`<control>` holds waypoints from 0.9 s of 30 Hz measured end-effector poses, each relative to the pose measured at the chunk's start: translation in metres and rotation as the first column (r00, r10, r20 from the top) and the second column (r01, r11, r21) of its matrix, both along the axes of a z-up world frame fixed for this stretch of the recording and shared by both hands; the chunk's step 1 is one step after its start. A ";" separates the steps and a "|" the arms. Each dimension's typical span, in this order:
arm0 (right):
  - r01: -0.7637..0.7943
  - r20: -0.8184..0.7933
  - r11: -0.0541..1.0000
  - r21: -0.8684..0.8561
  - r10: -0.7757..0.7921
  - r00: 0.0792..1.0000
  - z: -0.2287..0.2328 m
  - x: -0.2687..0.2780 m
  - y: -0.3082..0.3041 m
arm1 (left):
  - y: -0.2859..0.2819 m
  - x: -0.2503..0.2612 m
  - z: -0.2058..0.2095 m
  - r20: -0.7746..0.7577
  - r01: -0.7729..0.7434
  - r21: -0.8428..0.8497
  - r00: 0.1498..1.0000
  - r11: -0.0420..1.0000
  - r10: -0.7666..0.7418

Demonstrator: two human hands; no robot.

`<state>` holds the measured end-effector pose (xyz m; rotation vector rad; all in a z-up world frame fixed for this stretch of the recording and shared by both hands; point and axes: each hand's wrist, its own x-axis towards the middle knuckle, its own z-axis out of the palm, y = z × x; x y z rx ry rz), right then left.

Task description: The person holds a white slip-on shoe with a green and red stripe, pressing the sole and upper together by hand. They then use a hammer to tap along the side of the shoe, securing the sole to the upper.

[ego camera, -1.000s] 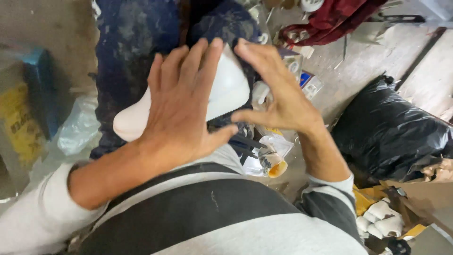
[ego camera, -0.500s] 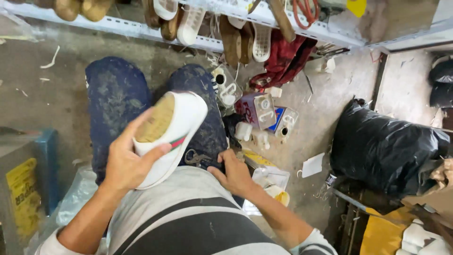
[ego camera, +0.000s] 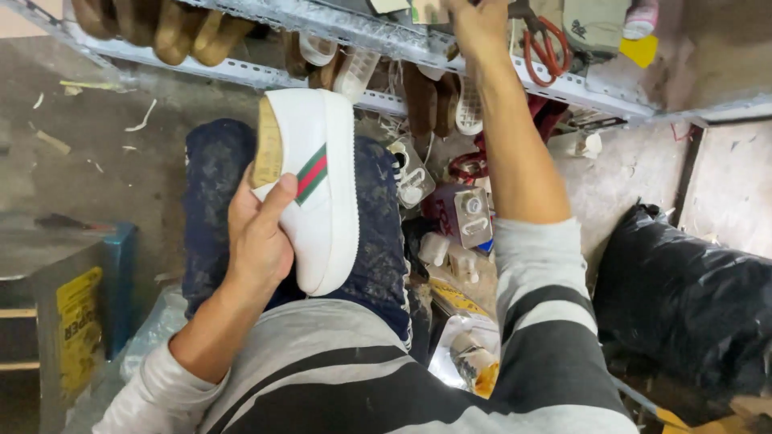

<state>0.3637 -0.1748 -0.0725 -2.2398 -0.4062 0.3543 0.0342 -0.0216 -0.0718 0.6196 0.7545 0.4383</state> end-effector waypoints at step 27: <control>0.187 -0.160 0.519 0.834 -0.097 0.982 0.021 -0.188 -0.122 | -0.036 0.000 -0.055 -0.201 0.162 0.571 0.978 0.805 -0.054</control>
